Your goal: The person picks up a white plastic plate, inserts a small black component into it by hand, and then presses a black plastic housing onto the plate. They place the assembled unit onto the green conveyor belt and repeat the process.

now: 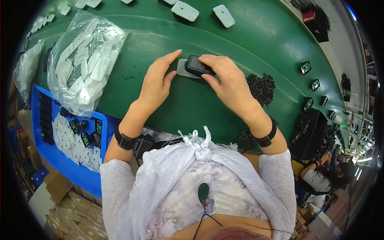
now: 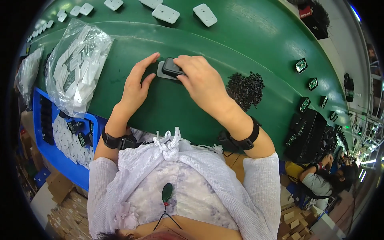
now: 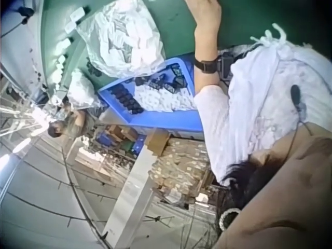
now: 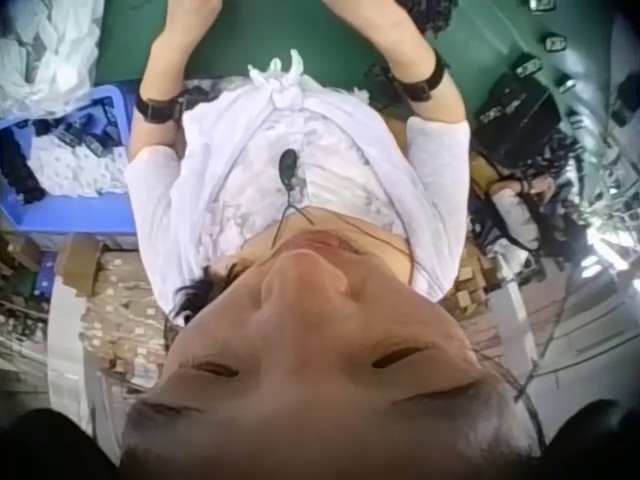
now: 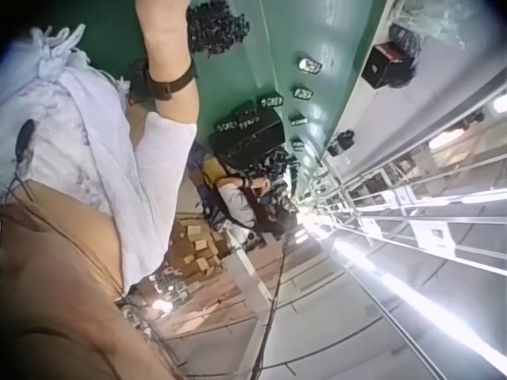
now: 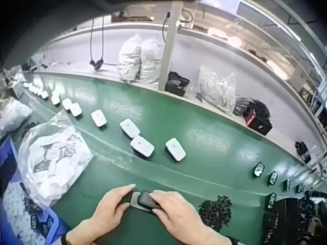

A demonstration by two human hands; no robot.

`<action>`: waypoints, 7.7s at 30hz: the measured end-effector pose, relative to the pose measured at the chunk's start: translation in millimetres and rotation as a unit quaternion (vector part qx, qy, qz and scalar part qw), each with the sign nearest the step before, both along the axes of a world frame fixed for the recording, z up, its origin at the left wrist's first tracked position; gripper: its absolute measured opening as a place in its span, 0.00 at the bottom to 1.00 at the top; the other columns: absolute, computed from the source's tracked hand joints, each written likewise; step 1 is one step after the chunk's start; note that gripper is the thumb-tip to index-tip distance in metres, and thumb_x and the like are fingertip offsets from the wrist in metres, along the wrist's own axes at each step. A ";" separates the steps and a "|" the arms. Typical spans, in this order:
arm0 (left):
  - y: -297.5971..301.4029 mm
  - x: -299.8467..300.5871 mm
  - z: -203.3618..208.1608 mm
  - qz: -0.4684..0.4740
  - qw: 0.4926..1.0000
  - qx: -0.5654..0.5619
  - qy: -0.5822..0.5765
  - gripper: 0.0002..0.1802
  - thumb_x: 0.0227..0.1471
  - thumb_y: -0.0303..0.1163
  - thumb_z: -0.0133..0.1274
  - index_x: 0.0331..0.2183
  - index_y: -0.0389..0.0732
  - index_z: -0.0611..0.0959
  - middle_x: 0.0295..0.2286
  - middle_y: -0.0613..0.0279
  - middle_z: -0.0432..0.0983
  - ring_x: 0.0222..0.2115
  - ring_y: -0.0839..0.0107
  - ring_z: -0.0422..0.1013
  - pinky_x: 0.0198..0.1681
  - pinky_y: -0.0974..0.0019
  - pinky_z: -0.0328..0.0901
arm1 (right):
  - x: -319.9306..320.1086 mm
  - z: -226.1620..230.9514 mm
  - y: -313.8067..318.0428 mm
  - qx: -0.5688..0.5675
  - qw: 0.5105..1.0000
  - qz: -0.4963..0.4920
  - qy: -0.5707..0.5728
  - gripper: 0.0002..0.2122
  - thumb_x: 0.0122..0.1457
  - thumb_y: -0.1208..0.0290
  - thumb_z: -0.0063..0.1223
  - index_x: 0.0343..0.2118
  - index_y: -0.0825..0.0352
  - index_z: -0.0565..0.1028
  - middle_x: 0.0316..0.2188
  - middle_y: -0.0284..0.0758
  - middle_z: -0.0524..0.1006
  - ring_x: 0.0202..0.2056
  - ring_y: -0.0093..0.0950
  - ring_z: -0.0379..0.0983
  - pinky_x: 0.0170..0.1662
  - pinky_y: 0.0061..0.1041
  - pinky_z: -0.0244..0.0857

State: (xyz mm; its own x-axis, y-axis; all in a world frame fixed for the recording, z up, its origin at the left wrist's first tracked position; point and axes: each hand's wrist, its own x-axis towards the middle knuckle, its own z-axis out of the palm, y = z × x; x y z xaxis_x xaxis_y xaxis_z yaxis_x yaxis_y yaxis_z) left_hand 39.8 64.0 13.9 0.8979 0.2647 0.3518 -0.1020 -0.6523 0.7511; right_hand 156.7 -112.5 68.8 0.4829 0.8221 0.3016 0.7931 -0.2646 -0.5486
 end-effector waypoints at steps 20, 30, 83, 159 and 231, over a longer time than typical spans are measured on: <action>5.4 -1.2 -4.5 -0.009 0.988 0.155 0.021 0.26 0.45 0.17 0.43 0.49 0.41 0.75 0.49 0.63 0.71 0.52 0.63 0.65 0.53 0.61 0.59 | -12.2 -14.1 25.2 -0.103 0.976 0.046 -0.184 0.20 0.45 0.79 0.58 0.44 0.68 0.73 0.43 0.35 0.74 0.42 0.33 0.71 0.41 0.29 0.69; 0.6 3.0 6.7 0.029 0.995 -0.098 -0.009 0.23 0.51 0.21 0.46 0.51 0.38 0.72 0.50 0.56 0.70 0.52 0.61 0.65 0.53 0.61 0.60 | 20.9 -11.6 6.0 -0.014 0.986 -0.021 0.166 0.17 0.55 0.75 0.55 0.49 0.67 0.71 0.45 0.36 0.74 0.44 0.28 0.71 0.47 0.25 0.65; -44.6 23.5 56.5 -0.028 0.875 -0.481 -0.038 0.12 0.50 0.21 0.53 0.40 0.34 0.73 0.38 0.58 0.75 0.37 0.76 0.71 0.42 0.72 0.67 | -24.1 -0.8 -7.9 0.168 0.839 0.005 0.517 0.20 0.59 0.77 0.47 0.54 0.73 0.61 0.48 0.36 0.69 0.50 0.23 0.65 0.53 0.23 0.60; 163.0 -79.6 39.9 0.410 0.906 0.104 0.033 0.13 0.52 0.37 0.54 0.34 0.37 0.79 0.32 0.51 0.75 0.30 0.59 0.73 0.32 0.61 0.67 | 201.2 -28.4 -5.5 -0.049 0.950 -0.122 0.284 0.14 0.57 0.70 0.54 0.44 0.71 0.73 0.37 0.32 0.76 0.39 0.21 0.70 0.45 0.20 0.62; -72.9 50.4 46.9 -0.085 0.995 -0.017 -0.041 0.06 0.45 0.22 0.57 0.31 0.39 0.81 0.24 0.59 0.69 0.20 0.63 0.70 0.22 0.65 0.64 | -7.9 12.6 -65.2 0.178 0.904 -0.184 0.343 0.07 0.56 0.75 0.55 0.37 0.68 0.75 0.27 0.29 0.74 0.24 0.15 0.66 0.27 0.14 0.61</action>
